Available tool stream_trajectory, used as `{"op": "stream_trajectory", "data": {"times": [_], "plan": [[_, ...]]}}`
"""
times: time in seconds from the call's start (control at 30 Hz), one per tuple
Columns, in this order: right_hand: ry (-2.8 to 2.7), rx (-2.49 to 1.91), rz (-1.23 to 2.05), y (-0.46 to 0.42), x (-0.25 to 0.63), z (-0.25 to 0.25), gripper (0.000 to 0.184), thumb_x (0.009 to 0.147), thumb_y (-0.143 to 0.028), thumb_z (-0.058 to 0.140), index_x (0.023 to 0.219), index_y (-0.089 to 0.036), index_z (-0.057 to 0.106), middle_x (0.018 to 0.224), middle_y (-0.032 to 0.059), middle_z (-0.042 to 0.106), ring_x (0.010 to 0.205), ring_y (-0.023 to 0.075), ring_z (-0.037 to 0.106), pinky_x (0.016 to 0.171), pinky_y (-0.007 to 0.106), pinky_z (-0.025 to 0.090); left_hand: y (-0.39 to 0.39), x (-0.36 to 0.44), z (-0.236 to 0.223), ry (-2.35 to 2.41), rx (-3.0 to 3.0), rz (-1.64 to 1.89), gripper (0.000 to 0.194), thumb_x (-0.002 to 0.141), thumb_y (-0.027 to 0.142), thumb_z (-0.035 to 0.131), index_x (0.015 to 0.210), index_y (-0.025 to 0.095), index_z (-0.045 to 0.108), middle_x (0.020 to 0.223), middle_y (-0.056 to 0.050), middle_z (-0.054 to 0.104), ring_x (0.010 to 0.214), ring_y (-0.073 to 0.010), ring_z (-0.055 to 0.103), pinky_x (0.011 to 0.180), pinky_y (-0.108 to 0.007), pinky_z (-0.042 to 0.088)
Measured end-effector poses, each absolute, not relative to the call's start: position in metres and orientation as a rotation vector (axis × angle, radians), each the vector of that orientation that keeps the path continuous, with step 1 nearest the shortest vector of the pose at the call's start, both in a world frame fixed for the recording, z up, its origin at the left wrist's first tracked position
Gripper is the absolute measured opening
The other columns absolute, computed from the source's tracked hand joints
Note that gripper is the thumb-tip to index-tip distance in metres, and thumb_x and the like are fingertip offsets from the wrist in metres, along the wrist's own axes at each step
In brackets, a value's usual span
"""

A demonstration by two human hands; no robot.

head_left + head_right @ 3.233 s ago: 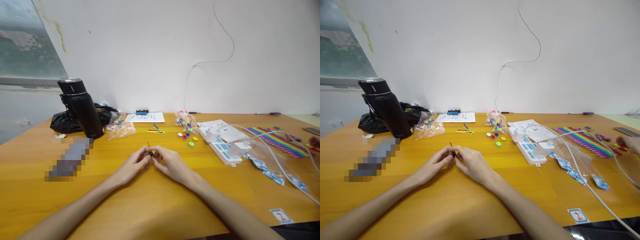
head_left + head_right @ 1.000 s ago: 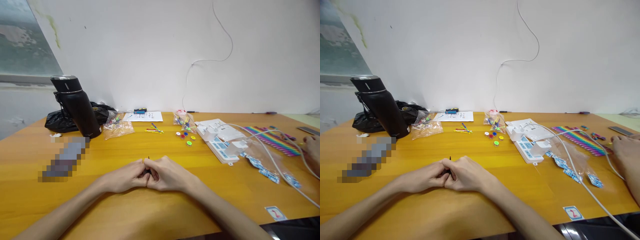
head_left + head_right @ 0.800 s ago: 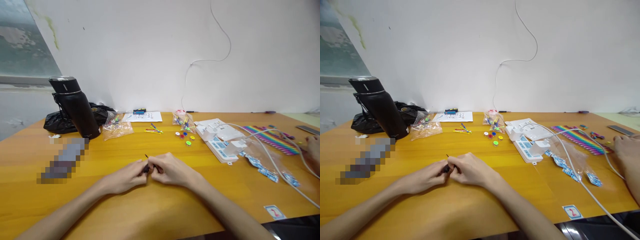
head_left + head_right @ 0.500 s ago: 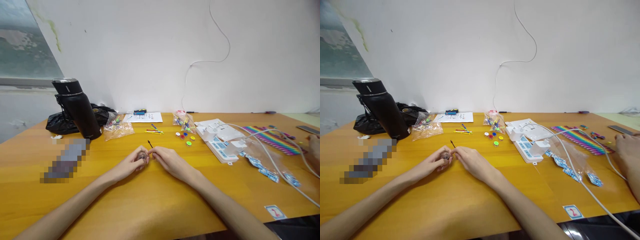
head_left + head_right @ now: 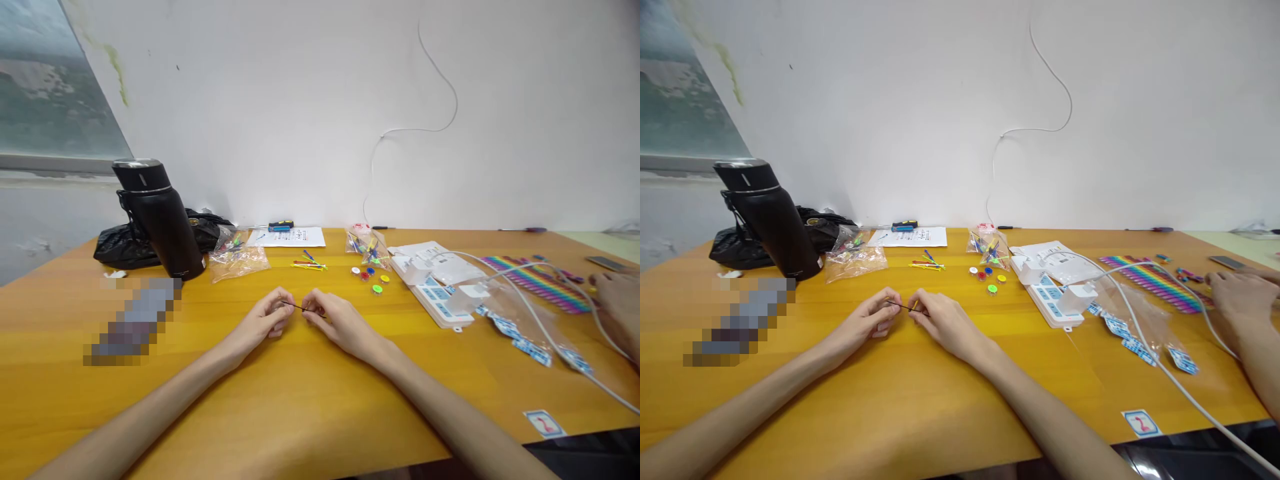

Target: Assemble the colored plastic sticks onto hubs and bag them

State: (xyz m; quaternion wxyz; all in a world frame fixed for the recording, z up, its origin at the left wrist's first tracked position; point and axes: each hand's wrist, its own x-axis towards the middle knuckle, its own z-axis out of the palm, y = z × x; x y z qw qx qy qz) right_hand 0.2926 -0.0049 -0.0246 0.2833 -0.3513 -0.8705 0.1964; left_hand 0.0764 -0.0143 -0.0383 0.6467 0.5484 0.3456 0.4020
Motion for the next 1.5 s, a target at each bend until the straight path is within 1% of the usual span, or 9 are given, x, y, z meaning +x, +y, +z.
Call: {"op": "stream_trajectory", "data": {"times": [0.17,0.3,0.4,0.6,0.83,1.03,1.17,1.3,1.5], "plan": [[-2.257,-0.922,0.600,-0.004,0.292,-0.023,0.006,0.098,-0.025,0.058,0.101,-0.020,0.060,0.093,0.0029,0.067,0.082,0.0150,0.059,0.078,0.026,0.046,-0.012,0.078,-0.038,0.825,1.259,0.978,0.029,0.090,0.046,0.066,0.094,0.021,0.051,0.067,0.008,0.037,0.051,-0.0059,0.026,0.048,-0.019,0.018],[-2.065,-0.924,0.833,0.000,0.292,-0.024,0.014,0.099,-0.030,0.057,0.107,-0.019,0.059,0.087,0.0015,0.069,0.080,0.0143,0.062,0.076,0.025,0.047,-0.009,0.076,-0.037,0.888,1.252,1.087,0.032,0.087,0.048,0.068,0.095,0.020,0.053,0.074,0.005,0.049,0.049,-0.0044,0.029,0.045,-0.018,0.019],[-1.942,-0.986,0.910,0.006,0.295,-0.028,0.019,0.098,-0.035,0.056,0.107,-0.019,0.061,0.083,0.0013,0.069,0.079,0.0154,0.066,0.076,0.027,0.048,-0.007,0.073,-0.035,0.935,1.222,1.168,0.034,0.085,0.049,0.070,0.095,0.020,0.053,0.079,0.004,0.054,0.048,-0.0034,0.030,0.045,-0.018,0.022],[-1.837,-1.045,0.973,0.015,0.299,-0.034,0.025,0.095,-0.042,0.059,0.096,-0.017,0.063,0.082,0.0029,0.068,0.077,0.0168,0.068,0.075,0.029,0.050,0.000,0.069,-0.039,0.944,1.197,1.206,0.037,0.082,0.049,0.073,0.093,0.020,0.054,0.078,0.004,0.053,0.048,-0.0037,0.034,0.045,-0.017,0.026],[-1.845,-1.025,1.071,0.016,0.297,-0.038,0.029,0.094,-0.046,0.061,0.094,-0.017,0.062,0.082,0.0035,0.069,0.078,0.0165,0.065,0.075,0.028,0.049,-0.001,0.069,-0.038,0.943,1.156,1.210,0.037,0.083,0.048,0.074,0.096,0.019,0.055,0.082,0.003,0.056,0.052,-0.0042,0.036,0.047,-0.017,0.028],[-1.597,-1.001,1.247,0.027,0.299,-0.045,0.037,0.089,-0.054,0.064,0.092,-0.018,0.057,0.072,0.0006,0.065,0.062,0.0125,0.056,0.065,0.026,0.045,0.002,0.068,-0.042,0.925,1.119,1.225,0.037,0.082,0.046,0.074,0.099,0.018,0.057,0.084,0.002,0.056,0.052,-0.0041,0.038,0.048,-0.019,0.029],[-1.470,-1.023,1.190,0.041,0.306,-0.048,0.037,0.086,-0.054,0.065,0.090,-0.018,0.056,0.072,0.0004,0.063,0.061,0.0120,0.054,0.062,0.025,0.044,0.004,0.068,-0.045,0.932,1.151,1.238,0.037,0.081,0.046,0.073,0.098,0.019,0.056,0.080,0.003,0.054,0.053,-0.0059,0.040,0.048,-0.020,0.031],[-1.500,-1.110,0.941,0.072,0.309,-0.053,0.034,0.087,-0.052,0.060,0.091,-0.018,0.055,0.072,0.0014,0.064,0.063,0.0130,0.058,0.062,0.025,0.046,0.001,0.072,-0.045,0.987,1.293,1.182,0.035,0.084,0.048,0.070,0.097,0.019,0.054,0.077,0.004,0.054,0.055,-0.0076,0.043,0.051,-0.021,0.033],[-1.599,-1.225,0.788,0.110,0.299,-0.056,0.024,0.086,-0.041,0.059,0.090,-0.018,0.058,0.061,-0.0007,0.064,0.049,0.0122,0.052,0.054,0.023,0.041,-0.006,0.076,-0.045,0.973,1.372,1.113,0.030,0.090,0.047,0.062,0.100,0.021,0.052,0.076,0.005,0.050,0.058,-0.0089,0.040,0.052,-0.021,0.029]]}}
